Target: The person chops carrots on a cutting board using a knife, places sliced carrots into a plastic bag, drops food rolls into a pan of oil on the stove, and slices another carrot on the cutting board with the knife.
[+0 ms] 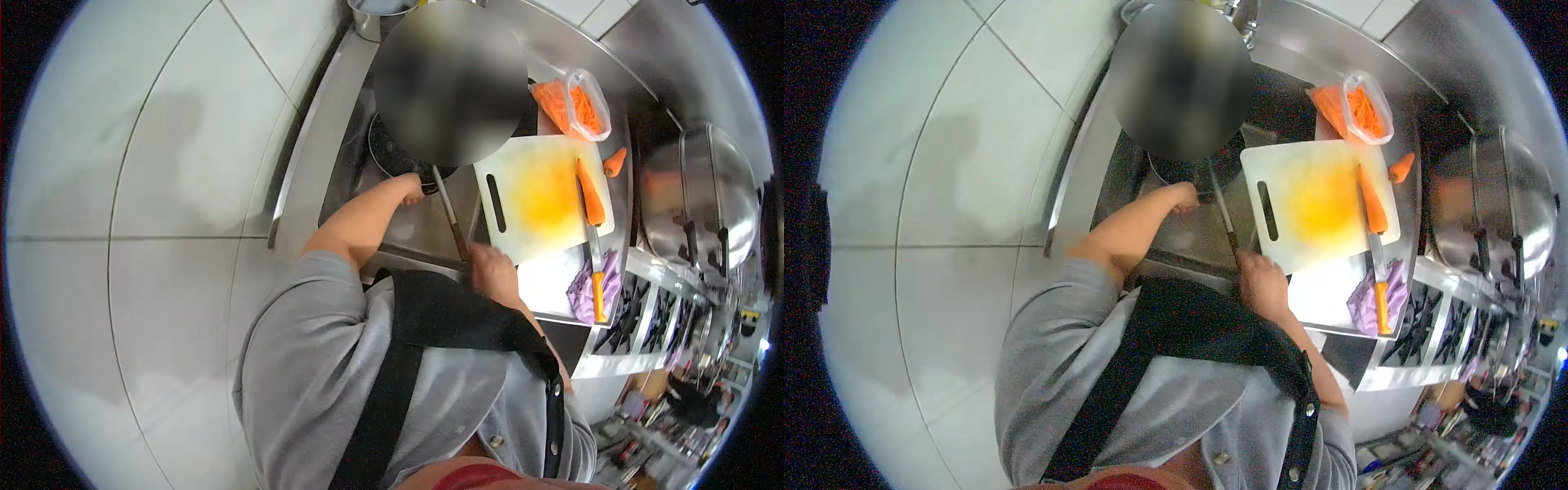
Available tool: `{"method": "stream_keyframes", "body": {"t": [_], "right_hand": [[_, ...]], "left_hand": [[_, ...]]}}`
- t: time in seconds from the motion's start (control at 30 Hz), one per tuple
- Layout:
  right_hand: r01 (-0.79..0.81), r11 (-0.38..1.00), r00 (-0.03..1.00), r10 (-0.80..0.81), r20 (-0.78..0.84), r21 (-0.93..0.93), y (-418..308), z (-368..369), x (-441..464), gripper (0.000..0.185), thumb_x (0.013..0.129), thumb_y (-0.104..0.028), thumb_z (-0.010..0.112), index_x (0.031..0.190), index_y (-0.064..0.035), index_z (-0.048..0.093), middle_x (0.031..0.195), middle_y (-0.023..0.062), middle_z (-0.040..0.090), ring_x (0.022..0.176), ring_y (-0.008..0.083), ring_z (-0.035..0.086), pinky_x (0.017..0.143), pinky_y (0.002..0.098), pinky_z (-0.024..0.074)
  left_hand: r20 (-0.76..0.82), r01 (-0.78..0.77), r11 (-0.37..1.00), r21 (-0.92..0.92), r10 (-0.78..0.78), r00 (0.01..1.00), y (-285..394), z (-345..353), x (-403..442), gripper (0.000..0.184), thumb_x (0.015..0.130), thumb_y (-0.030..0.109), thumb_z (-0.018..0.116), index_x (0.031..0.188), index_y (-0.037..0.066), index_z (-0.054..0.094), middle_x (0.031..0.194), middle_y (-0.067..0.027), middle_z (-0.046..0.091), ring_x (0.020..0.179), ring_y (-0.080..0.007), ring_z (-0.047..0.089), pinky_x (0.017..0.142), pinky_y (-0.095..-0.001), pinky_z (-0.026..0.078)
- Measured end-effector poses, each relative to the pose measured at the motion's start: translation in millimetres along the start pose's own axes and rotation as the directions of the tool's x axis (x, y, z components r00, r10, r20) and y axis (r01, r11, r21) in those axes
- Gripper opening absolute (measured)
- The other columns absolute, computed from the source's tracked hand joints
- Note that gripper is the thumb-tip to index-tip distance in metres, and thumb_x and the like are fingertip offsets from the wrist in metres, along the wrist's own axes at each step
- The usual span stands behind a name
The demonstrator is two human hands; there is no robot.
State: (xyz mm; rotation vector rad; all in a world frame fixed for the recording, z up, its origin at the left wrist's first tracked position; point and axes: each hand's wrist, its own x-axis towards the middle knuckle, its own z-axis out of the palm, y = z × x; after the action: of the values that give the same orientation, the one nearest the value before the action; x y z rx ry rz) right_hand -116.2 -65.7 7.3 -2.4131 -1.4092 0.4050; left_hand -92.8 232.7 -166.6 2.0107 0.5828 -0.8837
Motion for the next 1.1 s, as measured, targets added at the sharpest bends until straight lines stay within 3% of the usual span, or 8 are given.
{"method": "stream_keyframes", "body": {"t": [0.13, 0.33, 0.4, 0.43, 0.5, 0.67, 0.9, 1.1], "right_hand": [[-0.113, 0.969, 0.971, 0.155, 0.184, -0.218, 12.8, 46.0, 72.3, 0.044, 0.087, -0.011, 0.042, 0.129, -0.001, 0.041, 0.096, 0.0237, 0.061, 0.091, 0.0373, 0.06, 0.077, 0.0444, 0.0494], [-0.42, 0.898, 0.747, 0.424, 0.512, -0.132, 53.9, 134.1, 87.1, 0.07, 0.084, -0.023, 0.056, 0.141, -0.0032, 0.022, 0.112, 0.0322, 0.055, 0.103, 0.0435, 0.056, 0.088, 0.0495, 0.0448], [-0.513, 0.854, 0.711, 0.482, 0.512, -0.092, 52.7, 136.5, 91.8, 0.07, 0.083, -0.026, 0.058, 0.14, -0.0046, 0.023, 0.116, 0.0316, 0.054, 0.104, 0.0439, 0.056, 0.089, 0.0503, 0.0434], [-0.535, 0.845, 0.679, 0.432, 0.594, -0.003, 53.4, 131.4, 93.6, 0.069, 0.082, -0.026, 0.058, 0.139, -0.0053, 0.025, 0.117, 0.0288, 0.054, 0.104, 0.0433, 0.055, 0.09, 0.0503, 0.0423], [-0.568, 0.808, 0.687, 0.363, 0.629, 0.154, 59.9, 123.3, 89.9, 0.063, 0.082, -0.026, 0.059, 0.135, -0.0049, 0.032, 0.118, 0.0238, 0.055, 0.105, 0.0418, 0.054, 0.091, 0.0497, 0.0409], [-0.238, 0.971, 0.88, 0.221, 0.42, -0.011, 162.8, 321.6, 70.9, 0.053, 0.079, -0.027, 0.062, 0.125, -0.0062, 0.046, 0.107, 0.02, 0.059, 0.099, 0.0371, 0.057, 0.085, 0.048, 0.0439], [-0.789, 0.53, 0.54, 0.356, 0.763, 0.311, 73.4, 189.4, 115.3, 0.044, 0.08, -0.027, 0.061, 0.117, -0.0047, 0.053, 0.1, 0.0195, 0.061, 0.09, 0.0354, 0.06, 0.077, 0.0469, 0.0476], [-0.291, 0.928, 0.782, 0.09, 0.616, 0.234, 53.0, 184.5, 132.0, 0.032, 0.079, -0.025, 0.063, 0.1, -0.0019, 0.063, 0.093, 0.0178, 0.064, 0.085, 0.0323, 0.062, 0.071, 0.0452, 0.0491]], "left_hand": [[-0.393, -0.33, 0.702, -0.632, 0.078, 0.916, 16.9, -24.9, 21.5, 0.023, 0.079, 0.016, 0.059, 0.096, 0.001, 0.063, 0.085, -0.0154, 0.066, 0.085, -0.0291, 0.063, 0.066, -0.0427, 0.048], [-0.908, -0.5, 0.851, -0.159, 0.073, 0.413, 91.8, -198.8, 37.3, 0.016, 0.083, 0.005, 0.051, 0.096, 0.002, 0.061, 0.074, -0.0104, 0.062, 0.061, -0.0219, 0.06, 0.056, -0.0365, 0.048], [-0.668, -0.672, 0.448, -0.59, 0.196, 0.718, 106.1, -239.7, 30.1, 0.011, 0.083, 0.004, 0.056, 0.091, 0.004, 0.063, 0.079, -0.0083, 0.062, 0.07, -0.0217, 0.06, 0.056, -0.037, 0.048], [-0.661, -0.646, 0.751, -0.133, 0.418, 0.623, 103.4, -252.9, 38.2, 0.009, 0.084, 0.006, 0.057, 0.091, 0.002, 0.062, 0.075, -0.0081, 0.061, 0.07, -0.0217, 0.059, 0.056, -0.0372, 0.048], [-0.543, -0.378, 0.804, -0.459, 0.083, 0.836, 129.5, -271.1, 22.9, 0.012, 0.082, 0.018, 0.057, 0.085, 0.007, 0.06, 0.075, -0.0042, 0.058, 0.063, -0.018, 0.055, 0.058, -0.0331, 0.049], [-0.596, -0.599, -0.079, -0.797, 0.263, 0.758, 127.8, -302.0, 96.1, 0.02, 0.083, 0.035, 0.059, 0.095, 0.019, 0.057, 0.067, 0.004, 0.051, 0.059, -0.0119, 0.052, 0.054, -0.0259, 0.044], [-0.542, -0.66, 0.443, -0.607, 0.376, 0.751, 155.0, -278.5, 14.5, 0.059, 0.086, 0.017, 0.053, 0.141, 0.013, 0.032, 0.141, -0.0076, 0.039, 0.13, -0.0182, 0.036, 0.106, -0.0387, 0.018], [-0.336, -0.495, 0.811, 0.311, 0.581, 0.741, 95.4, -244.1, -2.8, 0.046, 0.088, 0.017, 0.048, 0.13, -0.001, 0.043, 0.126, -0.0233, 0.051, 0.115, -0.0334, 0.051, 0.094, -0.0367, 0.04]]}}
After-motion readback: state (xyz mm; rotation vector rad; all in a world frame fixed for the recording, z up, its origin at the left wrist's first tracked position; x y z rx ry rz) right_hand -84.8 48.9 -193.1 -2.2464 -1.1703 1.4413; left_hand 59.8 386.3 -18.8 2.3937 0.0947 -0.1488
